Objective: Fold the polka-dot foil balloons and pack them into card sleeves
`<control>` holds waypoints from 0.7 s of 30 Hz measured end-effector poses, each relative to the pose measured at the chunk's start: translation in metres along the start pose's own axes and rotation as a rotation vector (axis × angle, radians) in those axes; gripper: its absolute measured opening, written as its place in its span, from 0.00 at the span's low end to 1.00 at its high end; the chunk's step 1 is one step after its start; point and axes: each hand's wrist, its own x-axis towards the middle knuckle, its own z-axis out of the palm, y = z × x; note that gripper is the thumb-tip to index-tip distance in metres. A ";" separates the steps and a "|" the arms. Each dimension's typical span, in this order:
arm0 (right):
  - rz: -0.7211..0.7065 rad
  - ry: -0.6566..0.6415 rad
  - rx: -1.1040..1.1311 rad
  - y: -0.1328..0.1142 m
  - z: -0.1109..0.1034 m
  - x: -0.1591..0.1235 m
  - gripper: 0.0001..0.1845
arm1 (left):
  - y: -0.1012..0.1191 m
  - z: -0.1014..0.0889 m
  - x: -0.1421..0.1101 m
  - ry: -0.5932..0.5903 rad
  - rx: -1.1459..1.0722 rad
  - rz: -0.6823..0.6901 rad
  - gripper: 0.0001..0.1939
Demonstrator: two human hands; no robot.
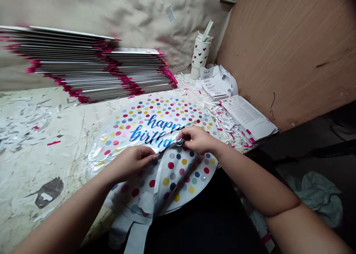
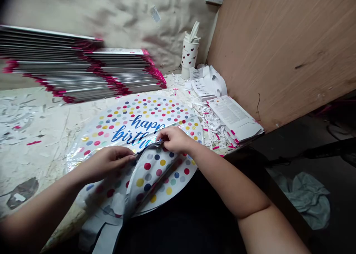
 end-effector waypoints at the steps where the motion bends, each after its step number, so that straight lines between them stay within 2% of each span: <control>1: -0.004 0.027 0.054 0.000 0.000 -0.003 0.14 | 0.003 0.003 0.000 0.027 0.020 0.022 0.19; 6: -0.015 0.123 0.372 0.001 0.003 -0.014 0.07 | 0.011 0.018 -0.009 0.241 0.118 0.106 0.16; 11: 0.037 0.228 0.607 0.008 0.009 -0.016 0.06 | 0.005 0.013 -0.016 0.259 0.138 0.122 0.16; 12: 0.070 0.272 0.628 0.011 0.009 -0.015 0.07 | 0.006 0.010 -0.017 0.305 0.186 0.123 0.17; 14: 0.146 0.396 0.659 0.020 0.009 -0.013 0.08 | 0.014 0.007 -0.022 0.521 0.335 0.149 0.18; 16: 0.198 0.490 0.683 0.029 0.009 -0.015 0.09 | 0.026 0.014 -0.025 0.723 0.463 0.247 0.20; 17: 0.211 0.506 0.686 0.032 0.010 -0.017 0.10 | 0.032 0.021 -0.024 0.738 0.495 0.316 0.21; 19: 0.240 0.493 0.687 0.035 0.014 -0.026 0.15 | 0.040 0.039 -0.016 0.618 0.517 0.435 0.22; 21: 0.270 0.398 0.690 0.033 0.019 -0.037 0.20 | 0.042 0.056 0.001 0.513 0.523 0.437 0.25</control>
